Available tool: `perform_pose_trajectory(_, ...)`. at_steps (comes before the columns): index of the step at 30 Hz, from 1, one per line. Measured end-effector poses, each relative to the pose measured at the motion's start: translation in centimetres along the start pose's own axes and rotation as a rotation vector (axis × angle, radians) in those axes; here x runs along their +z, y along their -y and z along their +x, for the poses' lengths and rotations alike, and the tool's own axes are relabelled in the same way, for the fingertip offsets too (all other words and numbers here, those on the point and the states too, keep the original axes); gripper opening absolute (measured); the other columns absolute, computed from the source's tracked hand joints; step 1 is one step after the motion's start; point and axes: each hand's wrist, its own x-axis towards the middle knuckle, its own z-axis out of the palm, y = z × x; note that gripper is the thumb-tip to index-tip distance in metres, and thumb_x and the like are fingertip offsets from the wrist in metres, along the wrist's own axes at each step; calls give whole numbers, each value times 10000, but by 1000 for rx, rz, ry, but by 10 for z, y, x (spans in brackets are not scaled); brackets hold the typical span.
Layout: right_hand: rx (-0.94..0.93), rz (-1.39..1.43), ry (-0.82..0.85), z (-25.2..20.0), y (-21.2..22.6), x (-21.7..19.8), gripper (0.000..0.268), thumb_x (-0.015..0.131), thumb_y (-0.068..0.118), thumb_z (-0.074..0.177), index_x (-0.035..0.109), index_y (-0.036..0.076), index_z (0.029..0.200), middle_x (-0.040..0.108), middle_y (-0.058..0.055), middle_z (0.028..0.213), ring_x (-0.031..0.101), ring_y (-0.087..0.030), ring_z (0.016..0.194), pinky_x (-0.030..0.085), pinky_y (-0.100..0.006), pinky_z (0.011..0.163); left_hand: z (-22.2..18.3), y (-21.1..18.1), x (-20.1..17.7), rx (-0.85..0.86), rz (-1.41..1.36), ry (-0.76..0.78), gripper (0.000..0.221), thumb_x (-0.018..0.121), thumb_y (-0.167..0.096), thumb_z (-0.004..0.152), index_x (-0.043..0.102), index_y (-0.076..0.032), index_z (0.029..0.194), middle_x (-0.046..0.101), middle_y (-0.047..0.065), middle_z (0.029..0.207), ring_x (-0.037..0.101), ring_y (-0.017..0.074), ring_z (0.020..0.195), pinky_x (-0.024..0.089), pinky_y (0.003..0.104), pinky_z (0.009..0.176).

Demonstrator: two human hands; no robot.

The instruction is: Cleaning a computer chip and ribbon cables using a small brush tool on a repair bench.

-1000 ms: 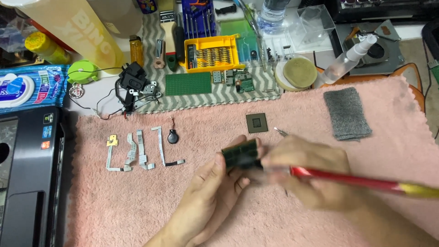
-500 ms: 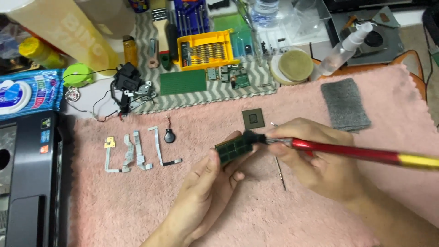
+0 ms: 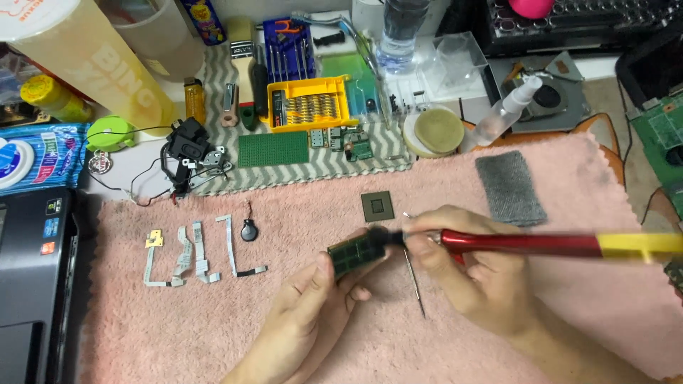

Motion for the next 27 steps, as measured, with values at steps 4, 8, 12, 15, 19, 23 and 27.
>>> perform_pose_trajectory(4, -99, 72, 142, 5, 3, 5, 137, 659, 199, 1111, 743, 90, 1123, 705, -24, 797, 543, -110, 591, 421, -268, 536, -1, 6, -4, -1, 20, -48, 599, 611, -362, 1153, 662, 61, 1574, 711, 250, 1643, 666, 276, 1479, 514, 309, 939)
perform_pose_trajectory(8, -93, 104, 104, 6, 5, 6, 145, 705, 140, 1076, 760, 29, 1151, 796, -91, 896, 622, -104, 596, 470, -223, 528, 2, 15, -8, -20, -1, -64, 580, 577, -346, 1163, 660, 71, 1557, 672, 263, 1682, 663, 294, 1468, 557, 322, 948)
perform_pose_trajectory(12, -57, 48, 198, 1, 8, 4, 119, 714, 170, 1079, 737, 75, 1147, 806, -73, 974, 714, -128, 696, 574, -244, 669, 2, 9, -2, -84, 6, -89, 631, 569, -357, 1154, 612, 55, 1630, 640, 217, 1725, 679, 235, 1390, 587, 309, 1004)
perform_pose_trajectory(15, -46, 14, 92, 6, 16, 5, 188, 694, 207, 1089, 779, 57, 1164, 821, -69, 968, 715, -141, 723, 548, -254, 698, 3, 14, -5, -8, 3, -27, 588, 576, -319, 1175, 609, 70, 1615, 544, 213, 1807, 626, 294, 1535, 583, 280, 957)
perform_pose_trajectory(19, -49, 193, 193, 0, 5, 8, 184, 713, 128, 1095, 741, 52, 1260, 795, -88, 976, 583, -103, 653, 478, -221, 565, 1, 18, -9, -8, -3, -55, 547, 570, -320, 1174, 668, 58, 1558, 591, 209, 1772, 621, 302, 1544, 587, 327, 1006)
perform_pose_trajectory(23, -13, 85, 112, 1, 11, 9, 160, 711, 187, 1081, 783, 74, 1168, 835, -82, 1028, 819, -126, 716, 625, -224, 691, 2, 22, -12, -16, -4, -61, 540, 552, -319, 1175, 664, 47, 1556, 672, 238, 1677, 684, 266, 1410, 587, 333, 1010)
perform_pose_trajectory(27, 0, 45, 179, -3, 8, 8, 141, 709, 217, 1081, 789, 103, 1105, 839, -26, 983, 808, -133, 832, 628, -268, 806, 3, 12, 1, -30, 6, -57, 620, 554, -341, 1166, 607, 92, 1607, 655, 236, 1692, 696, 230, 1375, 610, 298, 1030)
